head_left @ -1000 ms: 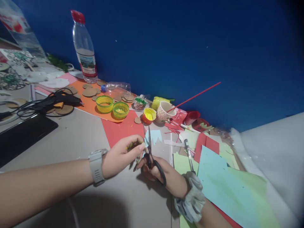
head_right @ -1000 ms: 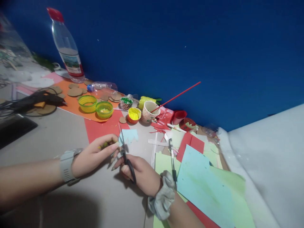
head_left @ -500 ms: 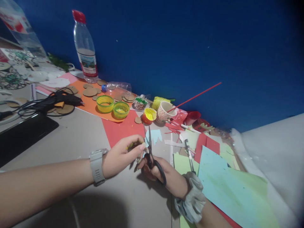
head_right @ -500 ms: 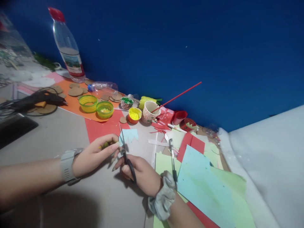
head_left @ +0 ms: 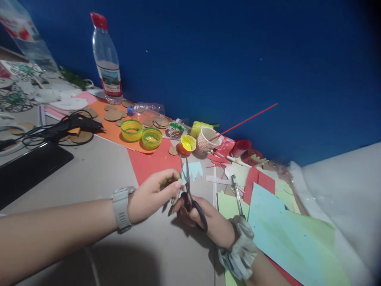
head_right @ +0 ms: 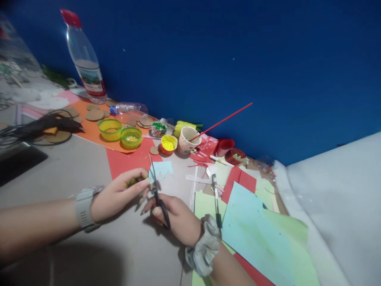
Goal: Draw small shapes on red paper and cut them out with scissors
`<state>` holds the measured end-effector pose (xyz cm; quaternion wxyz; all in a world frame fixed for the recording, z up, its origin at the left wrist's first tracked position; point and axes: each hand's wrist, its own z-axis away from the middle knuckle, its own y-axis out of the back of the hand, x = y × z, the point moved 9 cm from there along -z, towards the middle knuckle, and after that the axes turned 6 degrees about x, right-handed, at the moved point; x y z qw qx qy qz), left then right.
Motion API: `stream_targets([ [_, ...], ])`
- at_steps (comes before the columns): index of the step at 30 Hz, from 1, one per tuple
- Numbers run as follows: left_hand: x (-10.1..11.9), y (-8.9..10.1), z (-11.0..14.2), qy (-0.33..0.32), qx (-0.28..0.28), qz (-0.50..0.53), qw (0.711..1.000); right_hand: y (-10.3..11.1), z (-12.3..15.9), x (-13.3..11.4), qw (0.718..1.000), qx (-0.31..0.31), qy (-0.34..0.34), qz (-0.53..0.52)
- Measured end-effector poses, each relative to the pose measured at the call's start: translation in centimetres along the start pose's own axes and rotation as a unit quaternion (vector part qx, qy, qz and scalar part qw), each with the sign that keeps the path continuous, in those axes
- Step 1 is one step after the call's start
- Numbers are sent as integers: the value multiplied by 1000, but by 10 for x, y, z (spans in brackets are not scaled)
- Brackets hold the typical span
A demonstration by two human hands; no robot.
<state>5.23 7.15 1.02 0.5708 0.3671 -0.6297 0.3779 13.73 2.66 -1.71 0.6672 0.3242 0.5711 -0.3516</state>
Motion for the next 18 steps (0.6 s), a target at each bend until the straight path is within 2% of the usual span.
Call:
stream_targets([
  [18,1,-6,1,8,-25,31,999,0,0,0,1000,3,-5,2],
])
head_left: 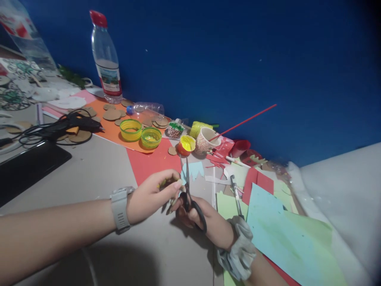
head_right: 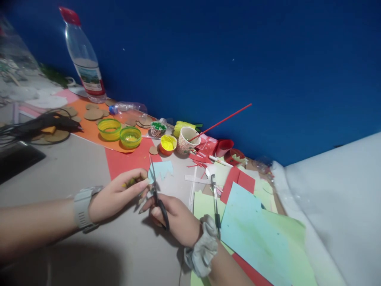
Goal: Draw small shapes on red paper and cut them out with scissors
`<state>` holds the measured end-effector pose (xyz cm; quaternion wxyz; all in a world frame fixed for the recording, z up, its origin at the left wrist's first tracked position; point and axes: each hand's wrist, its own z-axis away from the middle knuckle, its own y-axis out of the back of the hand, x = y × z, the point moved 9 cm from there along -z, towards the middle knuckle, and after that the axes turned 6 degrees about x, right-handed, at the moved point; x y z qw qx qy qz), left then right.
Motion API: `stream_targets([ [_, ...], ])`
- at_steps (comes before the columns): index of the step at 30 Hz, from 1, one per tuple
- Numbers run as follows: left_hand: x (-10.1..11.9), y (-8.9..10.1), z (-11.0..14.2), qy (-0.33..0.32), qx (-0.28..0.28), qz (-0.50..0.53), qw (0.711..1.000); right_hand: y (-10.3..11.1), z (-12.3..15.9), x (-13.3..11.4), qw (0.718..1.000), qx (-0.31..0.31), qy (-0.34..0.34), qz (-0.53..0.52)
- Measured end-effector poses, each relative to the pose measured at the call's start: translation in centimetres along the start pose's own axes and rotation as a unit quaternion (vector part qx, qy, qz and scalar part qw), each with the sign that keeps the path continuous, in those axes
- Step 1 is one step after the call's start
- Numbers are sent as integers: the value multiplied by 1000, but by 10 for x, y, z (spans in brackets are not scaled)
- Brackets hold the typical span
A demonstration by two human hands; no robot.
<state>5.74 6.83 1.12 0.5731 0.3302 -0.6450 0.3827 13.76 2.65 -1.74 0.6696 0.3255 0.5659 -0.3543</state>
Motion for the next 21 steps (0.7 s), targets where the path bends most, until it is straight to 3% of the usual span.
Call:
stream_targets([
  [13,-1,-2,2,4,-11,8,1000,1,0,4,1000,9,-9,11],
  [21,7,8,3,-35,22,-64,997,1,1,5,999,5,-28,27],
])
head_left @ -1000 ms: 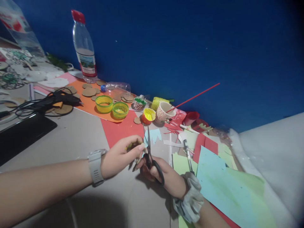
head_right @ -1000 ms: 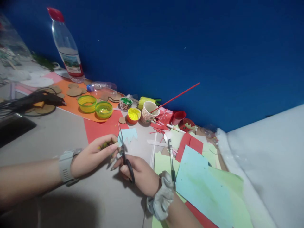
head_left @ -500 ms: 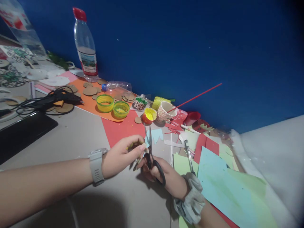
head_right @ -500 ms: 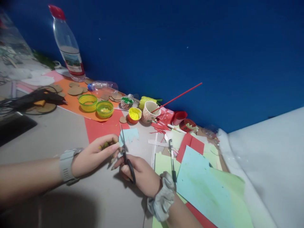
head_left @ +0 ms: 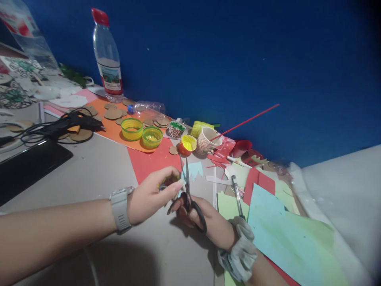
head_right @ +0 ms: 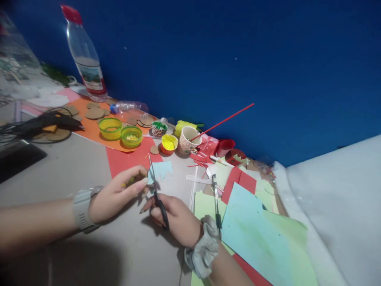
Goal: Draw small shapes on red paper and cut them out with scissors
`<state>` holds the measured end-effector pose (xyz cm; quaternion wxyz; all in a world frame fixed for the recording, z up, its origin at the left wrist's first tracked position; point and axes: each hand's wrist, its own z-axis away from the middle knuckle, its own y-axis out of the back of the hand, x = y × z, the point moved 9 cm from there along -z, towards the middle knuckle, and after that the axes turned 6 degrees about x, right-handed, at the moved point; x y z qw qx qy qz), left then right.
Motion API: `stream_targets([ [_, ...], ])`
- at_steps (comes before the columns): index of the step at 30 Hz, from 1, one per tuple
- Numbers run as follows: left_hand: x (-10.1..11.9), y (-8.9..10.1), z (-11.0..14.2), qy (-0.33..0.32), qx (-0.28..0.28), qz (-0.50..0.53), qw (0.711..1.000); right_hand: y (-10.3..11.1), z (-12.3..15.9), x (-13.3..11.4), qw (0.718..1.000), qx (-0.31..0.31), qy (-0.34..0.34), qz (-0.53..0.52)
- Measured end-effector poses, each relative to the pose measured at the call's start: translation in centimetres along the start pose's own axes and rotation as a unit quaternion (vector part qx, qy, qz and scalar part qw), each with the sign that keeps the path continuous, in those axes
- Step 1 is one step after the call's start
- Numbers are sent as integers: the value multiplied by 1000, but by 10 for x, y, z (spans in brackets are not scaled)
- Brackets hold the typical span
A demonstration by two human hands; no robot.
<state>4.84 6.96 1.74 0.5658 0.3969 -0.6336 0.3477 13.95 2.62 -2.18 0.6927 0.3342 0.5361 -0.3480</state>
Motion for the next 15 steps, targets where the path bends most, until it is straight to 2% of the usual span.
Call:
stream_targets([
  [5,-2,8,-2,5,45,-44,998,0,1,0,1000,1,-12,11],
  [15,0,5,-3,-6,34,-30,999,0,1,-1,1000,-14,6,7],
])
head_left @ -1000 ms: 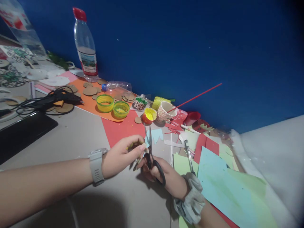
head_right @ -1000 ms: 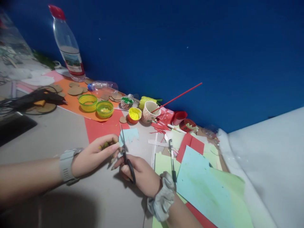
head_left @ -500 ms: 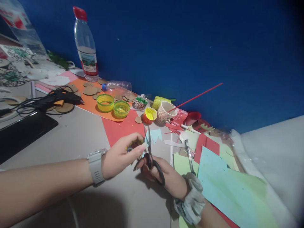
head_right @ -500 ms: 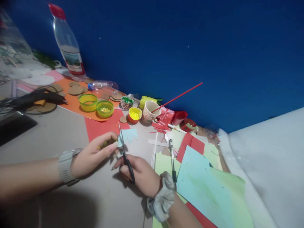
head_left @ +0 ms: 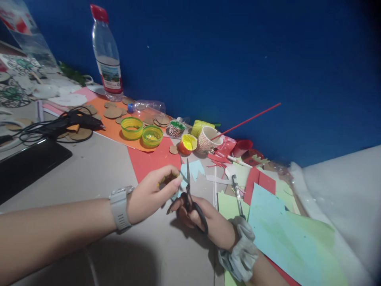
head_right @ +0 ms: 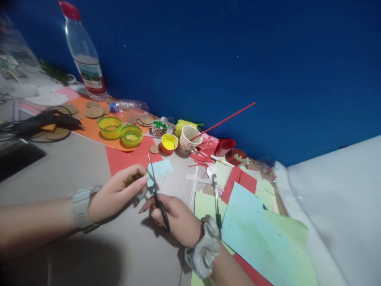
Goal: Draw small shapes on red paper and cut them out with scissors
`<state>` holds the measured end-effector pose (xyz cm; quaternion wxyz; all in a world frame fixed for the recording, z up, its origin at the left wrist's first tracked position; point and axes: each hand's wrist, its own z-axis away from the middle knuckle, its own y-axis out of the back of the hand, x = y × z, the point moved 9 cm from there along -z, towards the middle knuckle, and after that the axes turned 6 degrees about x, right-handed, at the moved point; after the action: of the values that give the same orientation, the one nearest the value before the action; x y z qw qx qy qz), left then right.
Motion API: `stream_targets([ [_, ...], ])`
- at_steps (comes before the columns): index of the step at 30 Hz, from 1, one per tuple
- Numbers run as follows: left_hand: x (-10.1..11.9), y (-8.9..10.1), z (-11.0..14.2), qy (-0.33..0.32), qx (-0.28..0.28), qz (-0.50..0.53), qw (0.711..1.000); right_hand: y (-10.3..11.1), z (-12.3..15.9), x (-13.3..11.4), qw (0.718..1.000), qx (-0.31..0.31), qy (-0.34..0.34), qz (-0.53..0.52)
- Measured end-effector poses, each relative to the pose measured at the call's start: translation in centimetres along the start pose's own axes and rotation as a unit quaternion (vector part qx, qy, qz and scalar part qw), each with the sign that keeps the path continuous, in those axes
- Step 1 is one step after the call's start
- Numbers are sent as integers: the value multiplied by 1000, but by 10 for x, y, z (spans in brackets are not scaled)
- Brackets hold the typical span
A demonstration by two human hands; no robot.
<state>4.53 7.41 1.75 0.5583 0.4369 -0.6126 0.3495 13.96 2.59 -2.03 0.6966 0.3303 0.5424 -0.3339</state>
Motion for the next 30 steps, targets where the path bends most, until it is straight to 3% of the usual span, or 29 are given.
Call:
stream_targets([
  [30,1,0,1,-9,-5,1,1000,-1,0,2,1000,-7,-1,-17],
])
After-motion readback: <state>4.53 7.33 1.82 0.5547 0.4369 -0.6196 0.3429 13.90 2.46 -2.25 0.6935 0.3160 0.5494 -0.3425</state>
